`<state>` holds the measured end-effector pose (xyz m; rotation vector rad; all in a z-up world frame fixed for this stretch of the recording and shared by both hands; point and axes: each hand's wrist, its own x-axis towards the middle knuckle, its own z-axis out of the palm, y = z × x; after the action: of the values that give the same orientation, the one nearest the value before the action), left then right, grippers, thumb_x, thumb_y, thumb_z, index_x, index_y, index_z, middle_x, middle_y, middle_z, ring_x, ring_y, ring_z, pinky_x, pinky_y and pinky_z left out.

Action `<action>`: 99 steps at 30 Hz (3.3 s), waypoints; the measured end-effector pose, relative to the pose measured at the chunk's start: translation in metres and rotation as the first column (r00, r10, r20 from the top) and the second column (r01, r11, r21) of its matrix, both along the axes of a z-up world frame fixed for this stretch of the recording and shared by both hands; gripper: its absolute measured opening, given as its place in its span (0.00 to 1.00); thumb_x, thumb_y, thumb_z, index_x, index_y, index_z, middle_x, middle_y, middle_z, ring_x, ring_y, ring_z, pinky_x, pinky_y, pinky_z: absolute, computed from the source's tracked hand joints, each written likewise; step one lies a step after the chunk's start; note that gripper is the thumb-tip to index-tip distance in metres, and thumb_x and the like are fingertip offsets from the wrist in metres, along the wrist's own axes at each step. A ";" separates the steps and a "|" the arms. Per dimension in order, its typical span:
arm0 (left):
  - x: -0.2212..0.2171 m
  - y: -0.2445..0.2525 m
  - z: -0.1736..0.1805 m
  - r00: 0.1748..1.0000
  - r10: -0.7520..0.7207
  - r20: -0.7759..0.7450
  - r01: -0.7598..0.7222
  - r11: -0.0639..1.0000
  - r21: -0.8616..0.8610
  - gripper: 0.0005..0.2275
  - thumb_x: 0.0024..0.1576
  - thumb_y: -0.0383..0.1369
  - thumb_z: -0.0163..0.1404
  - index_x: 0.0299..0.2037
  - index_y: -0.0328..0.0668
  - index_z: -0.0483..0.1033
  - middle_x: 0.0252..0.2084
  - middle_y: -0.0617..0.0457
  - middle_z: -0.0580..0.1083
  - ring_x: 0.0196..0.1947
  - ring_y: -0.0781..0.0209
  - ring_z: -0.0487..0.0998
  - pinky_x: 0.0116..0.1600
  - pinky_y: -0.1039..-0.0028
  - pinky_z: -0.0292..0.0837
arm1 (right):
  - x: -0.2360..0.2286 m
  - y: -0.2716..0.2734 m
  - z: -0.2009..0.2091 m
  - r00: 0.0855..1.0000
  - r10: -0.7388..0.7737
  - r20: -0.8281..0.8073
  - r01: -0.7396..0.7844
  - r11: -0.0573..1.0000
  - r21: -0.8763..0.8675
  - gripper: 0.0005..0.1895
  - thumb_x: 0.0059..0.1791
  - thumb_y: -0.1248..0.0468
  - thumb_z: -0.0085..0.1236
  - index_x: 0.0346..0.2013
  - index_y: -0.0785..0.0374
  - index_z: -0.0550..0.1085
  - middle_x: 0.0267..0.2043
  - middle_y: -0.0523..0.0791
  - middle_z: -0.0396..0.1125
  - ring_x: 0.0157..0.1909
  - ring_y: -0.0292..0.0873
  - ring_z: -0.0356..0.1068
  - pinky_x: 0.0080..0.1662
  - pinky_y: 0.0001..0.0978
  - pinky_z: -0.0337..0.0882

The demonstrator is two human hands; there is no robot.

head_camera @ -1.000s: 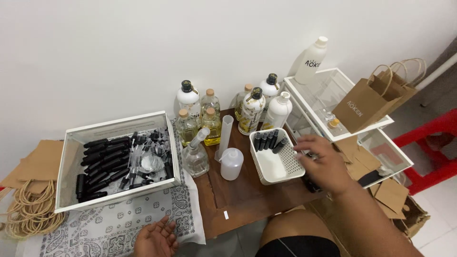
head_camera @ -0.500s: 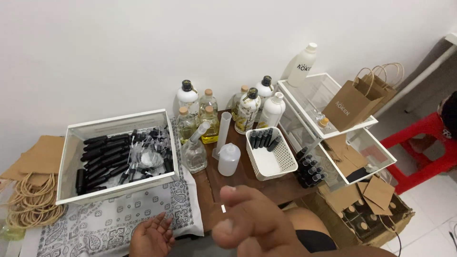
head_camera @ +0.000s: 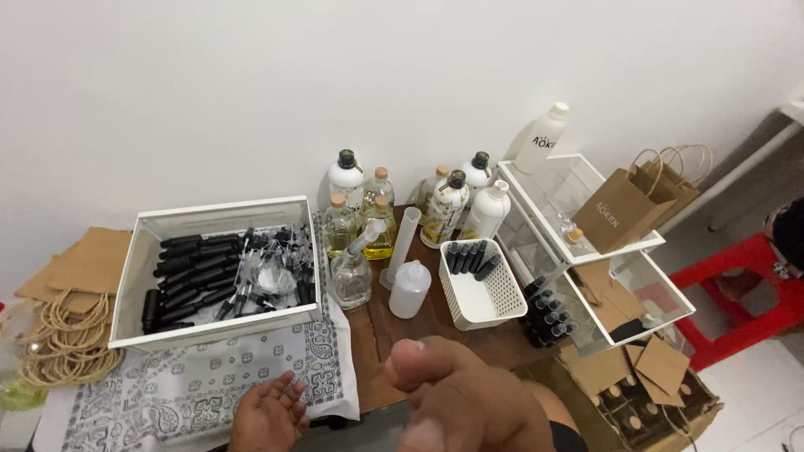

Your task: Assembling small perfume spray bottles by attaching the spray nozzles and caps.

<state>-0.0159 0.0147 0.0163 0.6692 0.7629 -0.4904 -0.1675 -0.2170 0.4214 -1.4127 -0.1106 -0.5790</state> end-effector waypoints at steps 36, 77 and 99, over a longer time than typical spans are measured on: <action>-0.011 -0.007 0.054 0.997 0.077 0.013 -0.076 0.995 -0.061 0.17 0.50 0.43 0.46 0.48 0.53 0.74 0.38 0.51 0.75 0.27 0.58 0.66 0.31 0.66 0.61 | 0.136 -0.186 -0.308 0.908 -0.016 -0.420 -0.412 0.156 -0.898 0.11 0.47 0.54 0.52 0.22 0.52 0.68 0.28 0.42 0.71 0.34 0.48 0.72 0.39 0.43 0.68; -0.004 -0.032 0.035 0.999 0.032 0.004 -0.032 0.999 -0.002 0.17 0.51 0.44 0.45 0.48 0.54 0.76 0.39 0.52 0.76 0.28 0.56 0.70 0.33 0.64 0.64 | 0.180 -0.102 -0.348 0.635 -0.170 -0.754 -0.768 -0.033 -0.640 0.20 0.53 0.45 0.47 0.60 0.36 0.73 0.68 0.29 0.61 0.67 0.49 0.56 0.62 0.54 0.60; -0.036 -0.077 0.050 0.884 -0.403 0.236 0.402 0.914 0.052 0.05 0.64 0.35 0.54 0.40 0.45 0.74 0.35 0.52 0.76 0.27 0.61 0.72 0.31 0.71 0.69 | 0.144 -0.047 -0.294 0.865 0.487 -0.123 -0.366 0.444 -0.818 0.07 0.46 0.62 0.69 0.26 0.52 0.78 0.28 0.37 0.73 0.33 0.42 0.71 0.42 0.36 0.68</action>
<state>-0.0515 -0.0624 0.0664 0.8786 0.3885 -0.7718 -0.0233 -0.2637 0.1277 -2.1631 -0.9508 -0.1504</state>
